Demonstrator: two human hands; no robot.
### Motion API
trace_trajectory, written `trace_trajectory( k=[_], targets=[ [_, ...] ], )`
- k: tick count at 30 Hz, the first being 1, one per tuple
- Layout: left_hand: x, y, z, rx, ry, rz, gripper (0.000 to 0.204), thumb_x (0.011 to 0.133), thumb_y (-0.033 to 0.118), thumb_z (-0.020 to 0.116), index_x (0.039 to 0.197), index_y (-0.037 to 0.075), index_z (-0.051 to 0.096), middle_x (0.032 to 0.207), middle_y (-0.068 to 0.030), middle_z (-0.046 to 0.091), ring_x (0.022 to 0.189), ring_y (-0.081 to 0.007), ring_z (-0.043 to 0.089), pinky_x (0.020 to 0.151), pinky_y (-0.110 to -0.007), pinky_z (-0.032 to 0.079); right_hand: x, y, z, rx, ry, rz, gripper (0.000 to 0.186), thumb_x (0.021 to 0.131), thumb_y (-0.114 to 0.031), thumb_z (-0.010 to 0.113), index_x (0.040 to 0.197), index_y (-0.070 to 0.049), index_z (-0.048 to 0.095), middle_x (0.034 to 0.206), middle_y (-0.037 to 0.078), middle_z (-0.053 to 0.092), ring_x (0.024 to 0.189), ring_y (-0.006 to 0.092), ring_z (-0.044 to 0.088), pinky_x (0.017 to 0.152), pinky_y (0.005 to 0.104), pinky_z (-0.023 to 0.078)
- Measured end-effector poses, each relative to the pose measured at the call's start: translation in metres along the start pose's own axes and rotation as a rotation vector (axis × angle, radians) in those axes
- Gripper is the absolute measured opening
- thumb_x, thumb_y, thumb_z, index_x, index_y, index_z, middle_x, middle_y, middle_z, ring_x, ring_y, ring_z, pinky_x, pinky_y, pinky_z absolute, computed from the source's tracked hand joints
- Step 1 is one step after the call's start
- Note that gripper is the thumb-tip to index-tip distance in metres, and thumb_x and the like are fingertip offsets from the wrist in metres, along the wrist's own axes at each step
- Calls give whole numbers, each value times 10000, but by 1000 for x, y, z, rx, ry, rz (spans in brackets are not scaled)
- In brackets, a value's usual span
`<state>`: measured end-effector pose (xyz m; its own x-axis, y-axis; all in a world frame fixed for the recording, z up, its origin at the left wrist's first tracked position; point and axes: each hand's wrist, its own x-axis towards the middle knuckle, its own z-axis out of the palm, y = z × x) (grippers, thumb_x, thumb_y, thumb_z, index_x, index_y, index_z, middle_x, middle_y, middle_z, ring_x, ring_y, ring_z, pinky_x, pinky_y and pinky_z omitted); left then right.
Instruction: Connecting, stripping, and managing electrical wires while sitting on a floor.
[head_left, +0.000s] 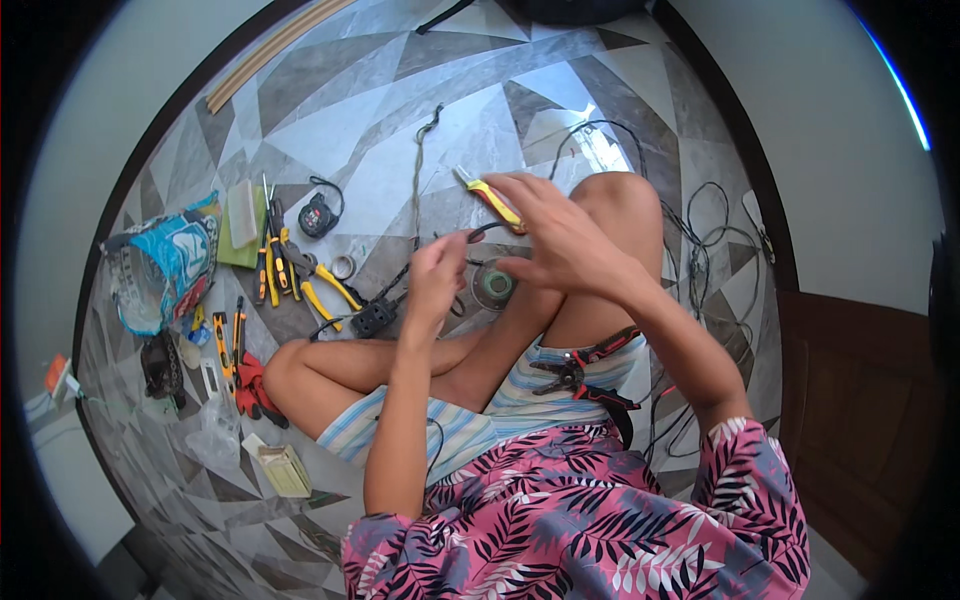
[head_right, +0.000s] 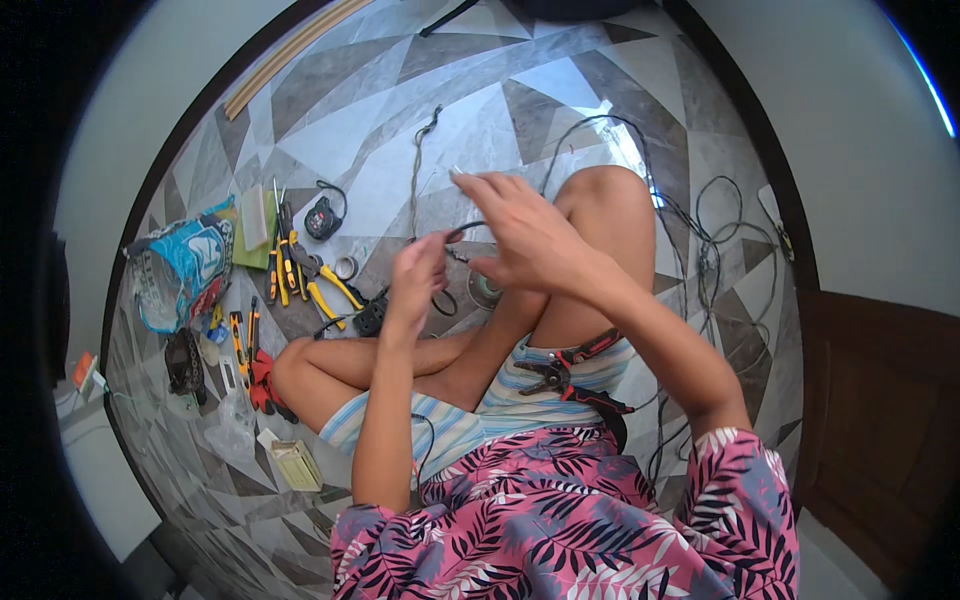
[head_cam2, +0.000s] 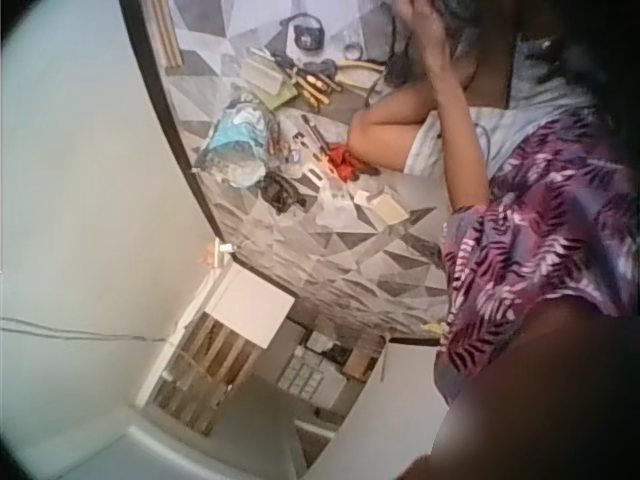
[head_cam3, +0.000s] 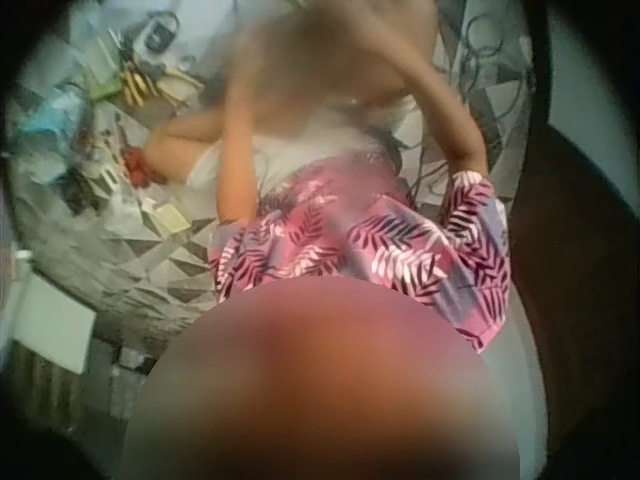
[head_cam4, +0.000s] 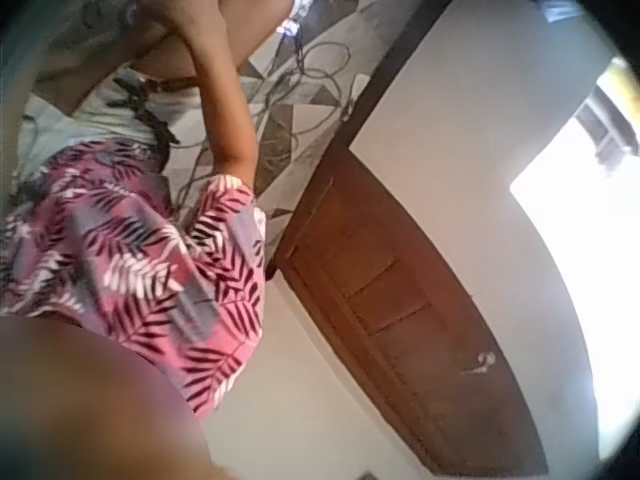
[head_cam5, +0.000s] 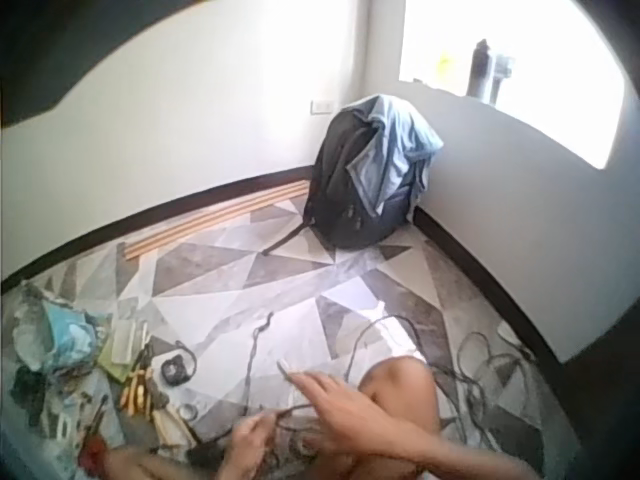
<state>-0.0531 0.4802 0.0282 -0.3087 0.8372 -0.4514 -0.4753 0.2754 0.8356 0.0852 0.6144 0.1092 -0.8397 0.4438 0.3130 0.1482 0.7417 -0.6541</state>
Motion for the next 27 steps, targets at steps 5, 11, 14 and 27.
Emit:
trace_trajectory(
  k=[5,11,14,27],
  targets=[
    [-47,17,-19,-132,4,259,380,1020,283,499,1124,-68,600,607,89,278,520,-17,229,488,-204,221,44,58,17,76,-568,-1,354,767,-81,689,1095,30,614,786,157,672,725,307,654,665,377,507],
    [-50,8,-16,-246,149,307,353,1010,255,526,1118,-73,602,598,87,268,509,-24,216,480,-206,214,60,79,2,-30,-667,-32,158,763,-106,656,881,-1,663,772,163,676,724,341,654,651,423,508],
    [-39,11,-2,-277,133,313,353,1010,248,524,1128,-76,601,598,93,267,507,-23,209,476,-206,210,60,104,-11,-278,-490,7,124,766,-113,645,861,-37,666,770,166,672,738,359,651,660,442,508],
    [-9,55,31,-372,33,355,281,973,213,581,1047,-52,636,605,90,330,506,-16,248,468,-207,210,-46,197,-102,-535,237,403,353,770,-368,774,745,-48,628,685,147,634,647,351,611,564,418,461]
  ],
)
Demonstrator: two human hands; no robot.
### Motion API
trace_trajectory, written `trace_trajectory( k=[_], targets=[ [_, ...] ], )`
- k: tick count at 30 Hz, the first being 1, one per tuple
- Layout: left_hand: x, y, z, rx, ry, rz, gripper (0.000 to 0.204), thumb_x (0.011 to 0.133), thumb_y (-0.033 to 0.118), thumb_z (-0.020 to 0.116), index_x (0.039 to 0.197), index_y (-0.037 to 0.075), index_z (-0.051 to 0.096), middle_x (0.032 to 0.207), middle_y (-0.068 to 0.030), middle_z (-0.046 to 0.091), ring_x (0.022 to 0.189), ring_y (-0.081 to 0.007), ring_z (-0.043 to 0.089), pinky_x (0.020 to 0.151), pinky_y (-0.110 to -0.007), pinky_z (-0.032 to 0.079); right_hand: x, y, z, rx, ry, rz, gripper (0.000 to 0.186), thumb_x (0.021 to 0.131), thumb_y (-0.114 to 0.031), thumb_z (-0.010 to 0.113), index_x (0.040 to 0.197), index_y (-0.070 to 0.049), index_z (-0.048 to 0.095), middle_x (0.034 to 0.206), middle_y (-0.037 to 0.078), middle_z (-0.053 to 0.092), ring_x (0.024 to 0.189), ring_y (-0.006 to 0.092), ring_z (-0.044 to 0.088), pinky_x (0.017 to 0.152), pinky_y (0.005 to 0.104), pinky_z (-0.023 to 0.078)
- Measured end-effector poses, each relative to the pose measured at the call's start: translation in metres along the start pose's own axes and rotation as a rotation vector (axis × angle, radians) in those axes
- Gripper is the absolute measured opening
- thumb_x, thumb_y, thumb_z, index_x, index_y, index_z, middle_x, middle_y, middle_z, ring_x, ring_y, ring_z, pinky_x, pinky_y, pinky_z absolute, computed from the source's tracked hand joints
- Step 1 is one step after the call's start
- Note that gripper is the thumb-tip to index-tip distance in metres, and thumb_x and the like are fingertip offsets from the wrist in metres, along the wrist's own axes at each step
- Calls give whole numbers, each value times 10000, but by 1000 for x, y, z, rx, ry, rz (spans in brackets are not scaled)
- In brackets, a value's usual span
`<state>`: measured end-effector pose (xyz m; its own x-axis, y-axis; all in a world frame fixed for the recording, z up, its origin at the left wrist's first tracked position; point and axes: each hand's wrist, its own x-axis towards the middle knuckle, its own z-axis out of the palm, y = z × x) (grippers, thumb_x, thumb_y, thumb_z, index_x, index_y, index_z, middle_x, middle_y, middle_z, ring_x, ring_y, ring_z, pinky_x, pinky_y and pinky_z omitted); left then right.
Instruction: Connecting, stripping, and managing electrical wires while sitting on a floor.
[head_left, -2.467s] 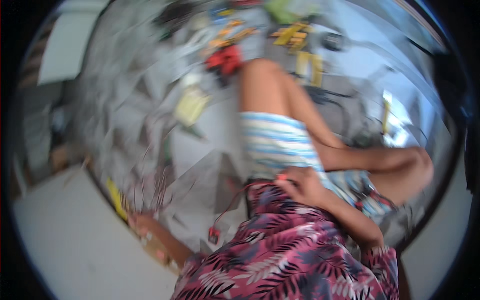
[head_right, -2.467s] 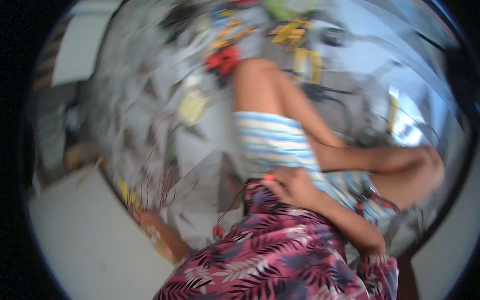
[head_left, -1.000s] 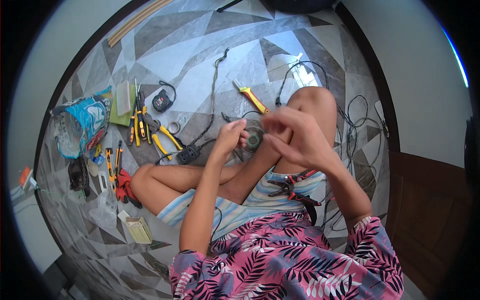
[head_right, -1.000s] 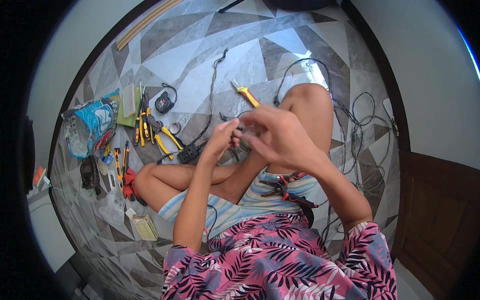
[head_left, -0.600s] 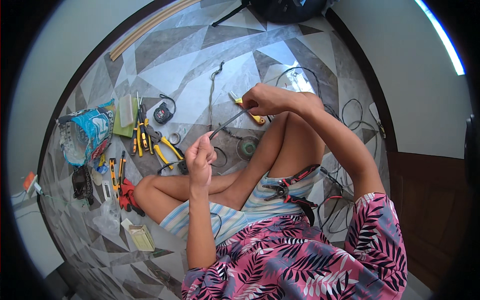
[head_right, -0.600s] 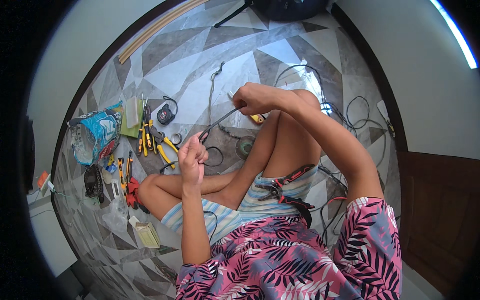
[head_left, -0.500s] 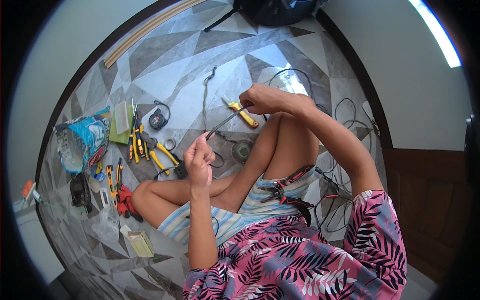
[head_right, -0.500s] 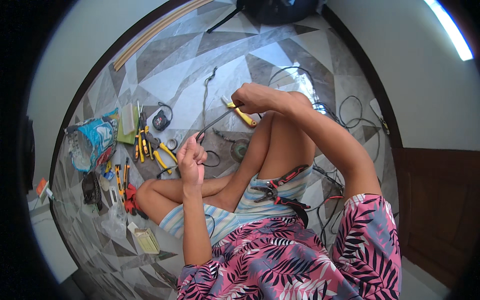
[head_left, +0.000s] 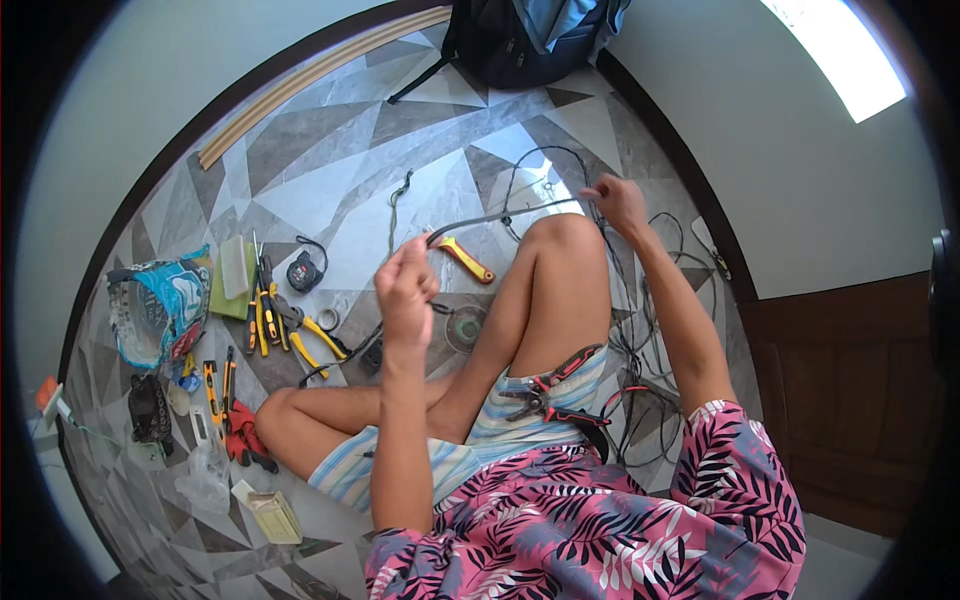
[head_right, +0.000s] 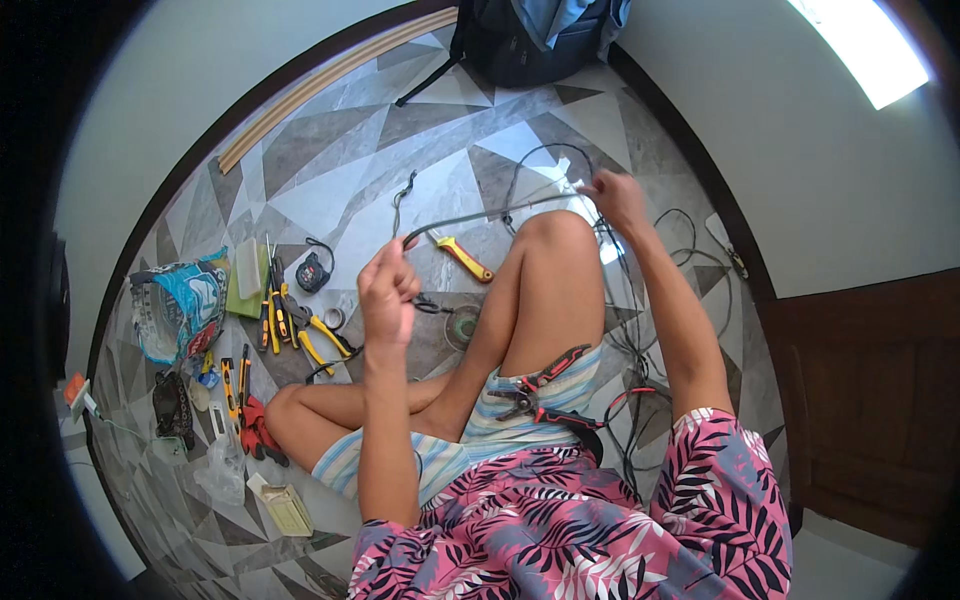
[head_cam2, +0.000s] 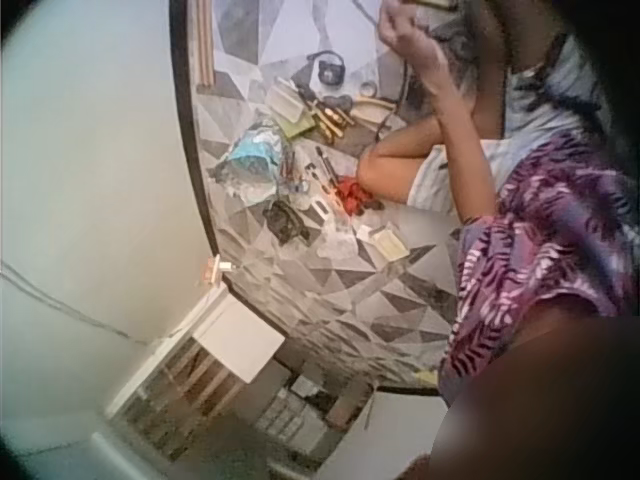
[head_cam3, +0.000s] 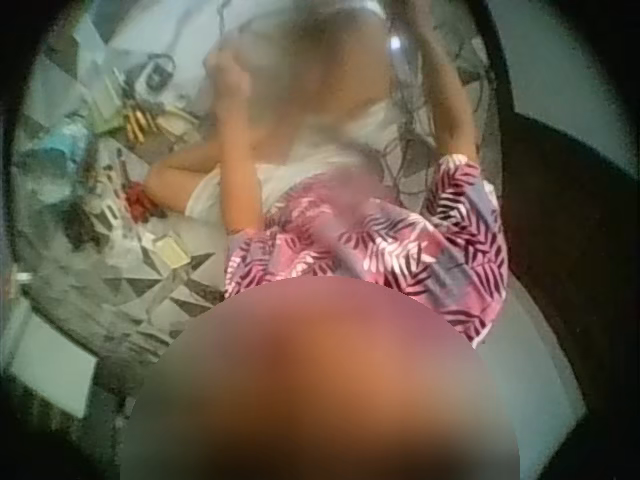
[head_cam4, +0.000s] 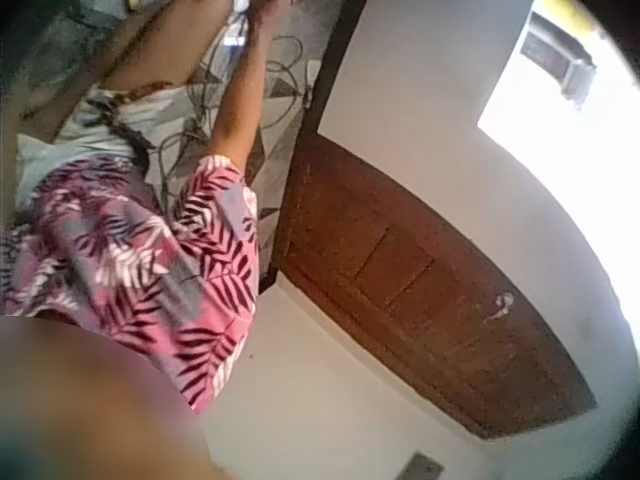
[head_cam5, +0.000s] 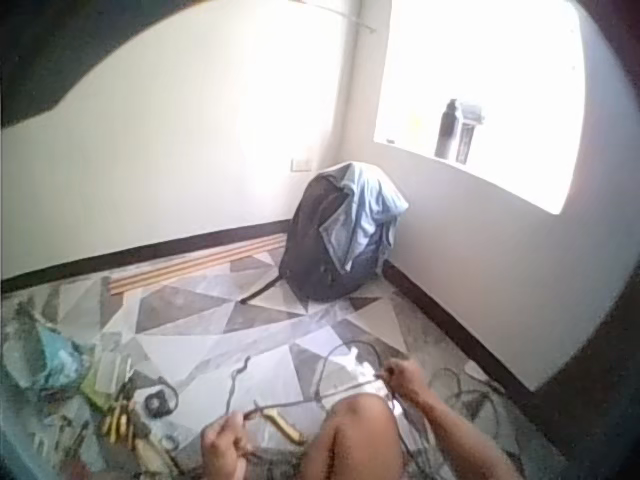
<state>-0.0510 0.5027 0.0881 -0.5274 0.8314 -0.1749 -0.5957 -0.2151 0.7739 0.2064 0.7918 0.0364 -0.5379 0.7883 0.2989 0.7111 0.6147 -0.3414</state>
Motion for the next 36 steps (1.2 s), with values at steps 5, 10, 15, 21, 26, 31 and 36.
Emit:
trace_trajectory(
  k=[5,10,15,21,26,31,36],
  targets=[
    [-22,15,-44,58,41,-20,288,973,218,583,1048,-56,631,606,93,322,506,-14,238,469,-209,203,-61,51,-27,-39,-105,240,420,761,-411,785,709,-24,632,620,119,620,591,281,619,549,377,463],
    [-41,24,-69,275,56,-15,294,972,233,596,1057,-43,651,607,96,349,502,-8,257,463,-210,207,-26,72,-106,32,-338,294,369,731,-349,830,671,-28,659,564,72,624,534,178,604,535,340,469],
    [-39,18,-68,474,-27,17,283,972,247,603,1045,-19,667,606,89,379,506,-8,277,457,-208,207,29,36,-189,-245,365,2,450,727,-442,821,673,-32,643,611,78,622,527,190,575,534,340,481],
    [-45,38,-105,197,-42,189,250,992,222,560,1042,-21,587,601,78,293,508,-30,222,468,-229,185,50,-19,-177,352,286,111,357,797,-357,794,708,-44,646,561,-2,579,497,82,527,475,242,409],
    [-53,74,-159,2,113,304,299,1011,321,521,1006,22,537,623,75,190,524,-27,172,479,-226,187,22,5,-148,440,-732,36,307,833,-284,761,726,-24,637,597,-22,560,546,68,511,499,235,399],
    [-77,94,-215,976,71,-242,202,987,167,548,1117,17,586,659,27,494,571,-83,454,562,-207,391,21,12,-182,703,-365,104,298,850,-287,755,869,8,718,701,-20,560,651,77,470,582,241,397],
    [-54,114,-5,1382,-45,523,385,910,94,599,1271,-27,541,1296,-157,570,1210,-250,531,1035,-374,385,26,-98,-220,476,-380,-222,259,849,-226,748,869,30,721,694,17,581,640,94,492,579,268,403]
  ],
)
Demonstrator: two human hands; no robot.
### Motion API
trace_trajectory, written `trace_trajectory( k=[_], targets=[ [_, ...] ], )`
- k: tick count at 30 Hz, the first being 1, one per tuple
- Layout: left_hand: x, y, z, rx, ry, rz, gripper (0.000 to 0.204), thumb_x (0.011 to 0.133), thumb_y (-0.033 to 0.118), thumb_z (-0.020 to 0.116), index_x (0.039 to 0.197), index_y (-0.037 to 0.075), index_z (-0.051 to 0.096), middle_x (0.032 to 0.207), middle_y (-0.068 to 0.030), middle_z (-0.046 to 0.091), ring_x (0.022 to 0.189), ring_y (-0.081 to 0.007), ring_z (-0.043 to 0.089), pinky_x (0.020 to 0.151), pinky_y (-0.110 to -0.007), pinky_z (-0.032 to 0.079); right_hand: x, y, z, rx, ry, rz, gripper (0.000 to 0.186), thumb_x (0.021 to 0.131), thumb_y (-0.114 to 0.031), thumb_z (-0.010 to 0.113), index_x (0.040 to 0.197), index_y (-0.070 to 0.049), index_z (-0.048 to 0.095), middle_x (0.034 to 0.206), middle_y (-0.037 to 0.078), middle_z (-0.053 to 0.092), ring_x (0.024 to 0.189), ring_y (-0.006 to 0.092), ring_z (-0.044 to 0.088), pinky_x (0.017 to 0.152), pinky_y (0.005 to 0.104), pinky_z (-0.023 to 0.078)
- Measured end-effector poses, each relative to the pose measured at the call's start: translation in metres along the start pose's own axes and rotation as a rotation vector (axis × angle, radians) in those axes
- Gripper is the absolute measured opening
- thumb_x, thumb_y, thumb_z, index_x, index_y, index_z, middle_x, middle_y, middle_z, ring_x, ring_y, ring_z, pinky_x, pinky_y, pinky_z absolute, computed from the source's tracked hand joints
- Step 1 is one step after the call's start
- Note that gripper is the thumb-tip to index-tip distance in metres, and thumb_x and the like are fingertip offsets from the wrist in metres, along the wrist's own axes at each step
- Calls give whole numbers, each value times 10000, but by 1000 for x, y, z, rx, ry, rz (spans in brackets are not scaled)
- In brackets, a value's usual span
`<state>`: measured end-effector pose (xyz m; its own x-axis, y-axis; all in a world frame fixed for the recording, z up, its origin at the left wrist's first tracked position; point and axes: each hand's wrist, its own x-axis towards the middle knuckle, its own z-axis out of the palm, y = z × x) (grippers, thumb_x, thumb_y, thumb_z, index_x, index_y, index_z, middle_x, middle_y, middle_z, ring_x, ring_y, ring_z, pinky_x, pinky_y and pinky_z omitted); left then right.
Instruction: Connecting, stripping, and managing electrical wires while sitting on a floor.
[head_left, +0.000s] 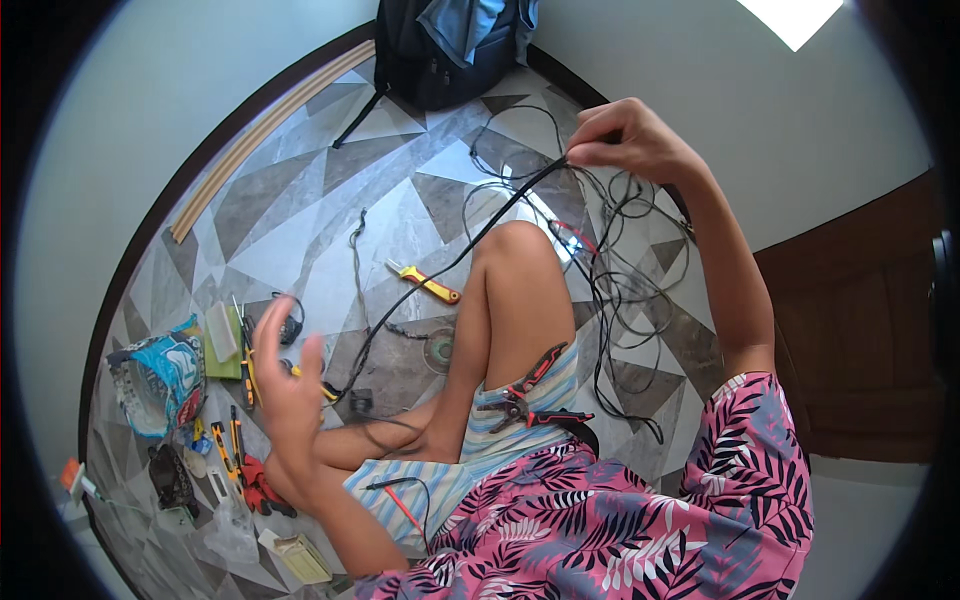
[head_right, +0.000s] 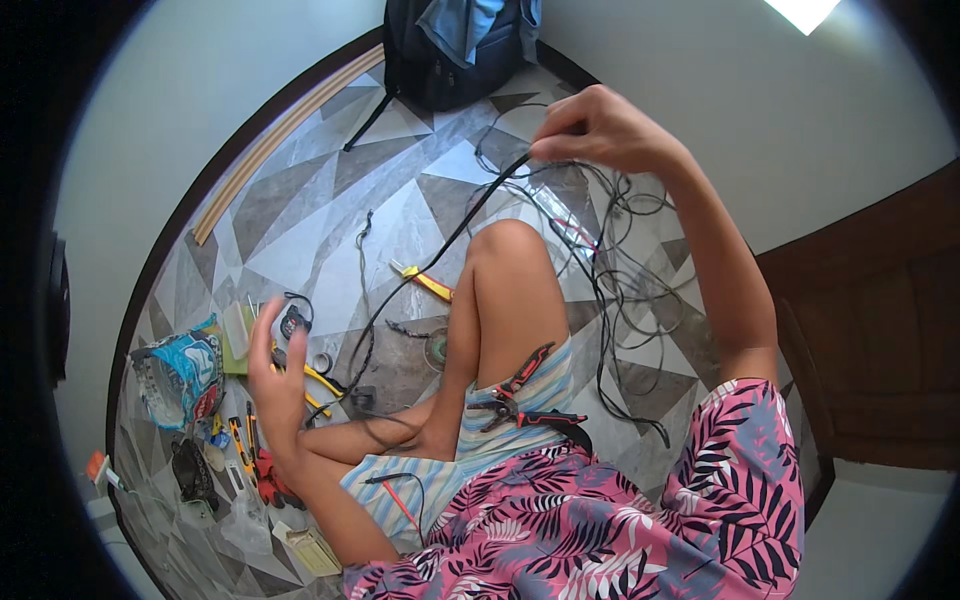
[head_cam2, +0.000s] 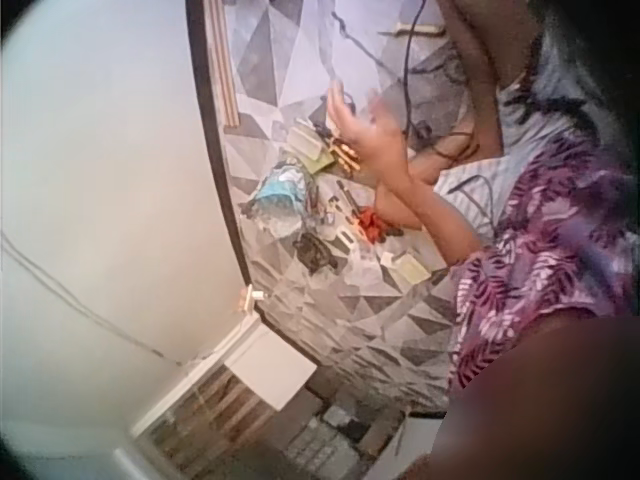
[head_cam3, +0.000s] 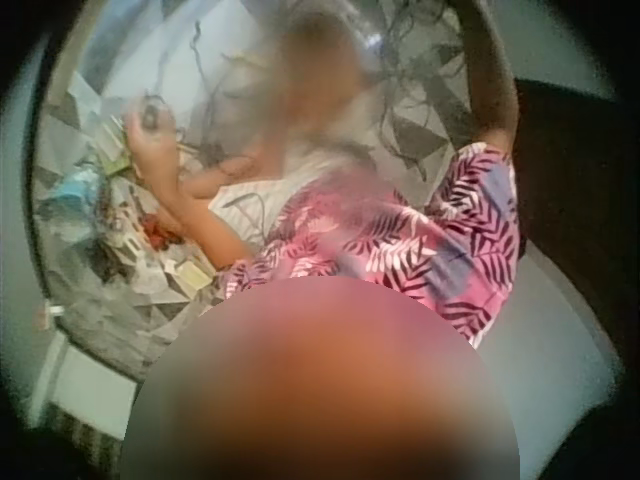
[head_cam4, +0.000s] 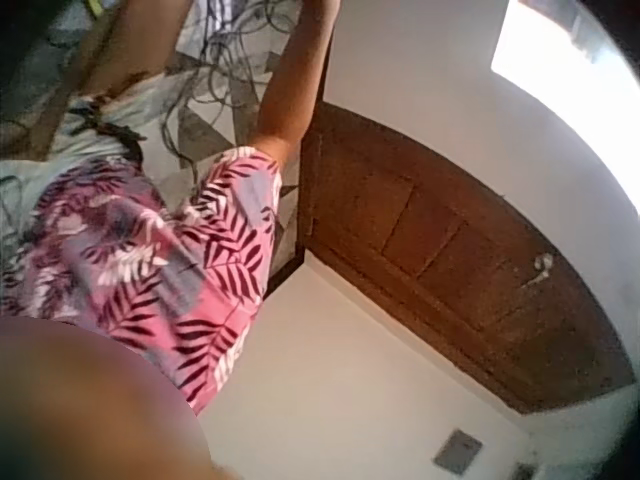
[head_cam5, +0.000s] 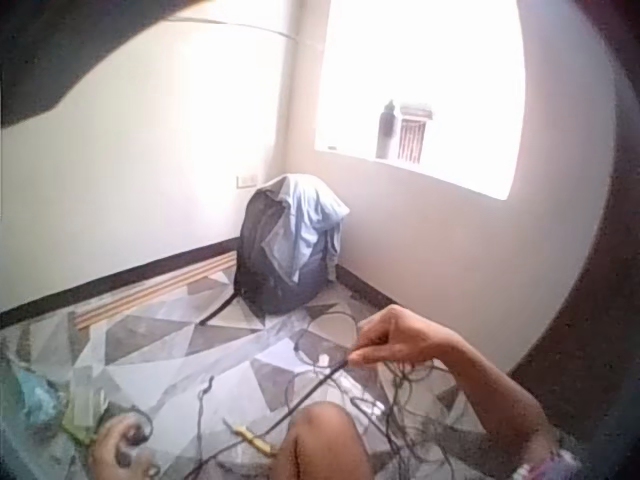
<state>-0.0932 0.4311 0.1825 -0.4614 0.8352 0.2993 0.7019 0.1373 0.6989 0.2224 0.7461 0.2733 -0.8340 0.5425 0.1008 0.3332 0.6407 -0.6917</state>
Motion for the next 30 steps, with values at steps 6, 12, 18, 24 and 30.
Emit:
trace_trajectory(
  k=[6,12,18,24,30],
  targets=[
    [77,158,91,-296,-500,20,372,973,273,571,1150,-53,601,958,-174,689,940,-259,651,855,-356,480,21,-63,25,112,-186,-52,206,809,-152,780,874,27,702,731,26,618,697,88,551,629,251,438],
    [96,120,61,-1132,-308,-117,315,1006,332,522,790,104,534,601,90,281,476,-19,229,426,-215,173,-7,37,58,312,-195,25,209,820,-147,778,866,9,647,748,9,631,671,59,575,598,222,463],
    [90,38,-12,-1467,-144,-373,314,1010,314,512,796,86,528,578,80,240,458,-40,190,416,-225,161,-53,45,84,563,-19,205,196,889,-170,702,909,24,684,694,-16,582,606,42,481,519,210,360],
    [57,12,-19,-1528,-120,-458,309,1022,293,485,795,87,529,577,76,243,458,-45,185,420,-228,175,-59,12,64,530,74,100,299,879,-248,704,821,45,702,632,-12,546,546,46,407,477,233,271],
    [50,12,-21,-1553,-173,-486,318,1023,288,470,783,86,527,580,78,248,461,-45,188,422,-224,184,-58,15,59,581,96,55,361,866,-302,713,761,42,680,586,-21,493,516,52,362,464,249,232]
  ],
)
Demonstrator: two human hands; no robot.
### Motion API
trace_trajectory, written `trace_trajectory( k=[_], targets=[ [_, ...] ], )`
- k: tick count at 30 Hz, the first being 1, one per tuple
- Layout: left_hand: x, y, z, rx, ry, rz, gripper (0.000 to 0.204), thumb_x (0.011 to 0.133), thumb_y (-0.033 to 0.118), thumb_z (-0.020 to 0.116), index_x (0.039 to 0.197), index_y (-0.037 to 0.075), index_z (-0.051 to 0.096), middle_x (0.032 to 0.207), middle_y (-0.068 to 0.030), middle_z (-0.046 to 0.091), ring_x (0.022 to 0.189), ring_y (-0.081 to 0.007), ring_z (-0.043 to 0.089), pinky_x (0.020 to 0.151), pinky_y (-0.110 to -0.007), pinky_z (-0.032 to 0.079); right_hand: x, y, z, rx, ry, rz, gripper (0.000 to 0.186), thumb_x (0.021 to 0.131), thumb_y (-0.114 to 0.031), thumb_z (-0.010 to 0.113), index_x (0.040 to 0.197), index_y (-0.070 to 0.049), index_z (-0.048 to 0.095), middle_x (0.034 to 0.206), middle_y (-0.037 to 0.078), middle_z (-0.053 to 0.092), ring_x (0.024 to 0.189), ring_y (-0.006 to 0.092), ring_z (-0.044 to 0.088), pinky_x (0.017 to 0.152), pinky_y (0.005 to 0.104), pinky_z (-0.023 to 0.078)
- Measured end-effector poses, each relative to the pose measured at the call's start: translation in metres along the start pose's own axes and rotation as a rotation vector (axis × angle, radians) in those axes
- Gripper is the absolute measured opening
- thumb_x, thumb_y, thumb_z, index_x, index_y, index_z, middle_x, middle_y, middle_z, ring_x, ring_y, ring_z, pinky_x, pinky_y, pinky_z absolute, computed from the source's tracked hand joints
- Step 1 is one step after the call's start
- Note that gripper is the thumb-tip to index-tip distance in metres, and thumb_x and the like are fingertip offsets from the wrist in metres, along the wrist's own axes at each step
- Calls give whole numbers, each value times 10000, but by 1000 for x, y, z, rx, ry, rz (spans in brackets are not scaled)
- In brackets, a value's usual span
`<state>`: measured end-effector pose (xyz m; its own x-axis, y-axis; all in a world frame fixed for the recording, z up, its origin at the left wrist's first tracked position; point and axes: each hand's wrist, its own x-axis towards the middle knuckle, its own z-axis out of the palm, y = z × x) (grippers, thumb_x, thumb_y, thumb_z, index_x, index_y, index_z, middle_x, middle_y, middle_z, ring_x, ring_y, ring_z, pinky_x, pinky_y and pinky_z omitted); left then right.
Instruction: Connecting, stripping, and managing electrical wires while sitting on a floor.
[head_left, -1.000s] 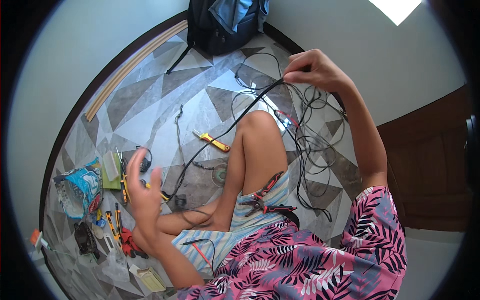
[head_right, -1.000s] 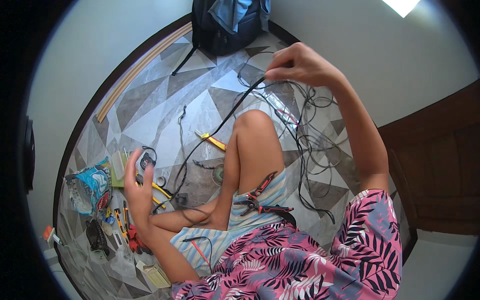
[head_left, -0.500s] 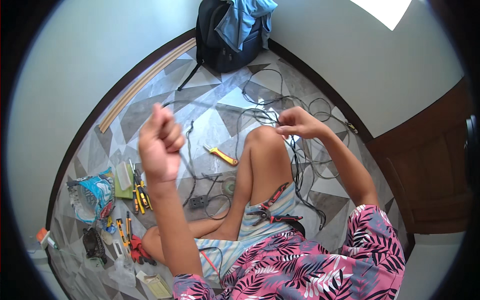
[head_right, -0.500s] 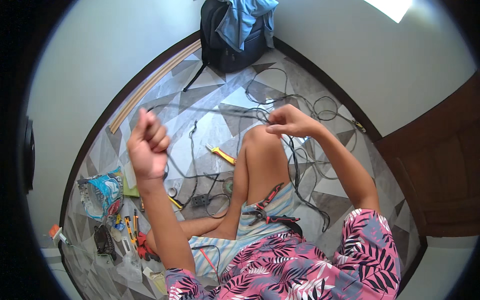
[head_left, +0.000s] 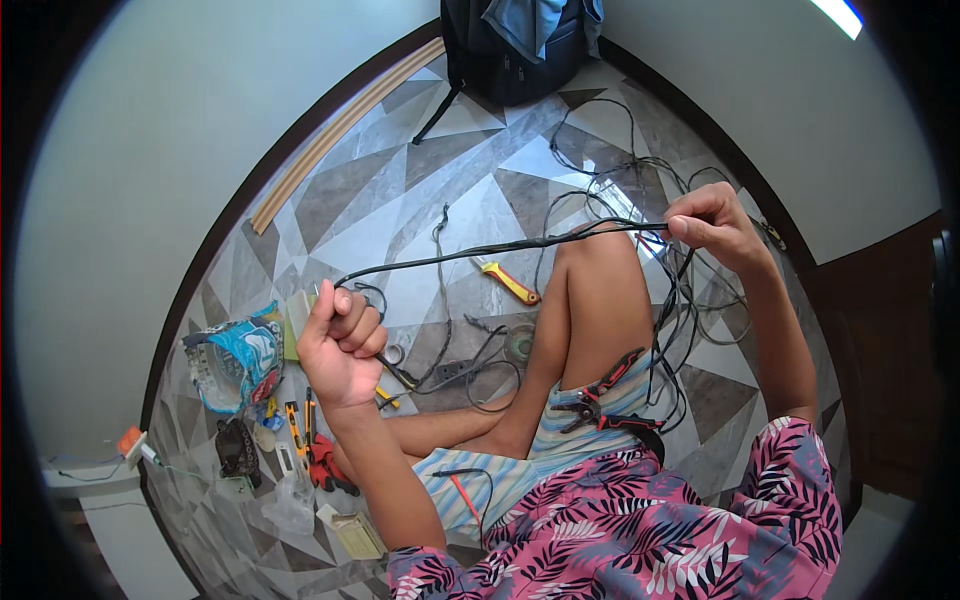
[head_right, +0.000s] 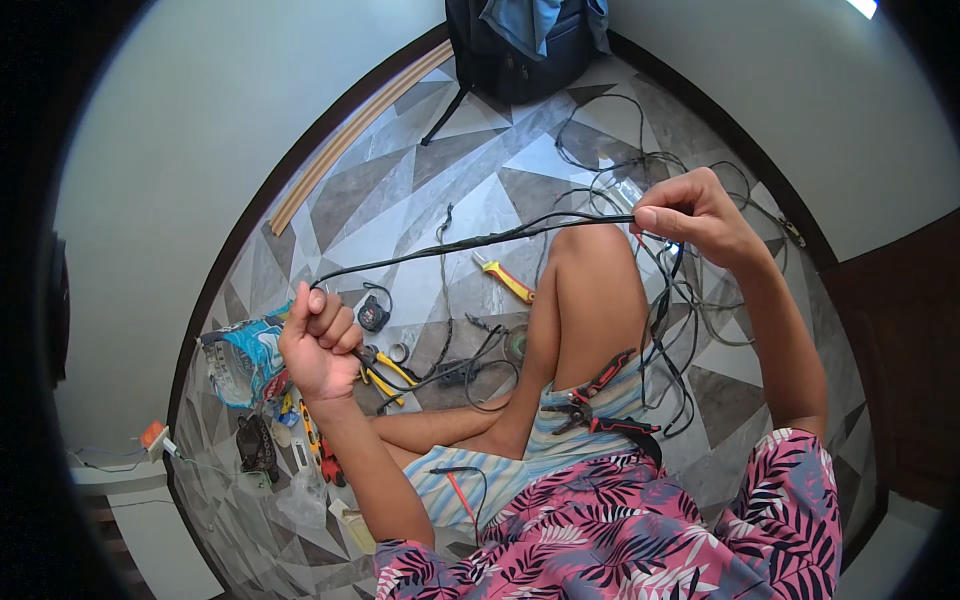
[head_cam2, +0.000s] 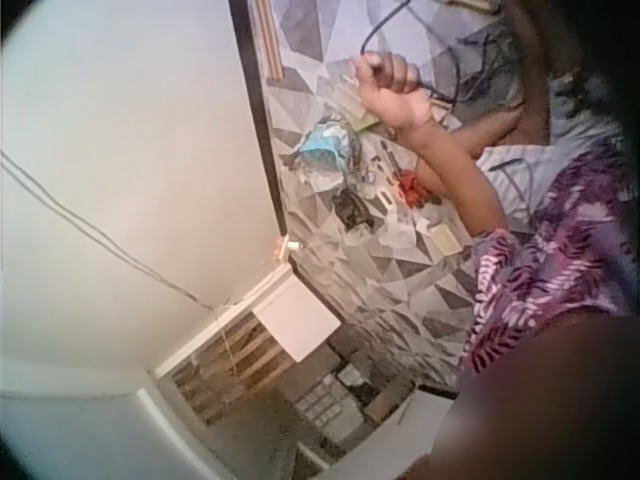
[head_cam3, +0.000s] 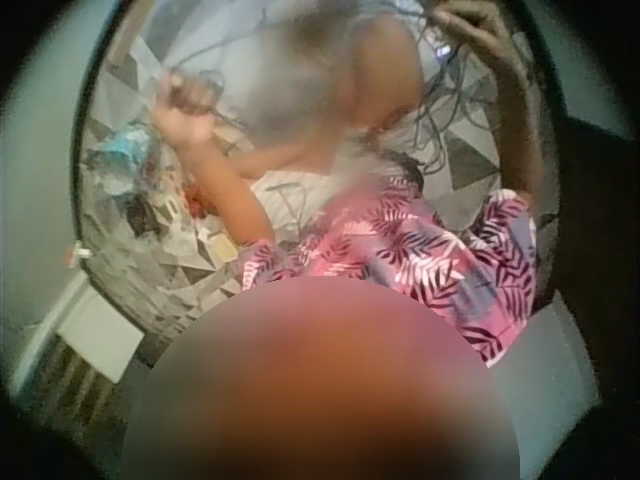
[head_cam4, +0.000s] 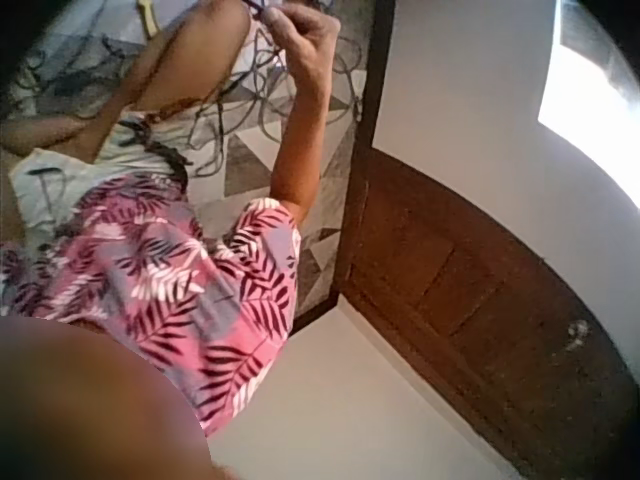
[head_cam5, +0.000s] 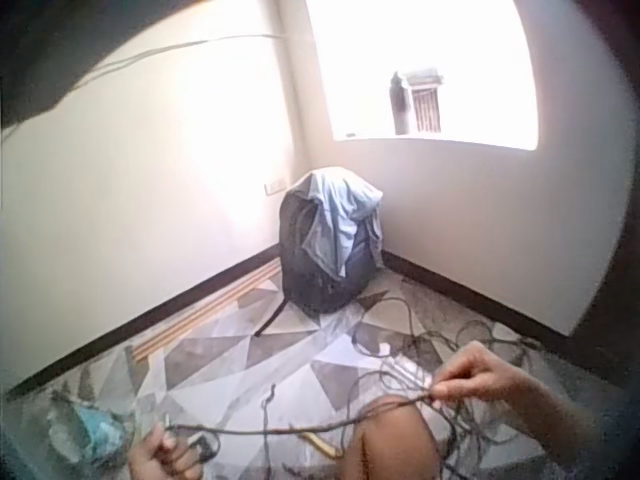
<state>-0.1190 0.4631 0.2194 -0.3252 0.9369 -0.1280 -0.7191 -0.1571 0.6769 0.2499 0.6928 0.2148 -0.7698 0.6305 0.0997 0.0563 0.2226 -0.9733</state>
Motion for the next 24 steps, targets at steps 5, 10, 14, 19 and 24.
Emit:
trace_trajectory(
  k=[5,10,14,19,24],
  targets=[
    [-6,0,-6,23,56,-12,299,996,245,504,746,81,506,582,59,263,471,-56,203,425,-237,196,0,-10,3,-8,-1,-25,374,856,-307,713,736,44,668,570,-6,467,510,67,360,463,263,235],
    [-25,2,-15,770,24,206,234,878,166,543,958,-24,653,733,-22,559,622,-81,484,557,-217,379,-9,-21,9,-294,43,-282,279,811,-231,734,786,44,698,572,38,491,507,116,424,471,283,264],
    [-48,-1,14,952,-6,136,246,802,104,619,995,-38,672,842,-55,630,768,-106,589,691,-230,449,-23,-18,16,-386,100,-379,189,804,-135,737,833,49,703,620,44,516,533,108,420,487,271,276],
    [-58,-6,14,1131,-95,173,265,742,98,669,979,-20,677,786,-48,640,710,-103,584,659,-236,453,-30,-12,22,-348,112,-389,155,776,-91,746,846,42,710,616,43,517,536,108,421,485,263,280],
    [-62,-8,23,1248,-152,281,248,698,62,675,933,-15,681,758,-96,644,668,-162,613,631,-257,480,-29,-9,25,-294,101,-439,133,744,-32,745,849,45,717,613,43,532,526,105,429,474,255,286]
  ],
)
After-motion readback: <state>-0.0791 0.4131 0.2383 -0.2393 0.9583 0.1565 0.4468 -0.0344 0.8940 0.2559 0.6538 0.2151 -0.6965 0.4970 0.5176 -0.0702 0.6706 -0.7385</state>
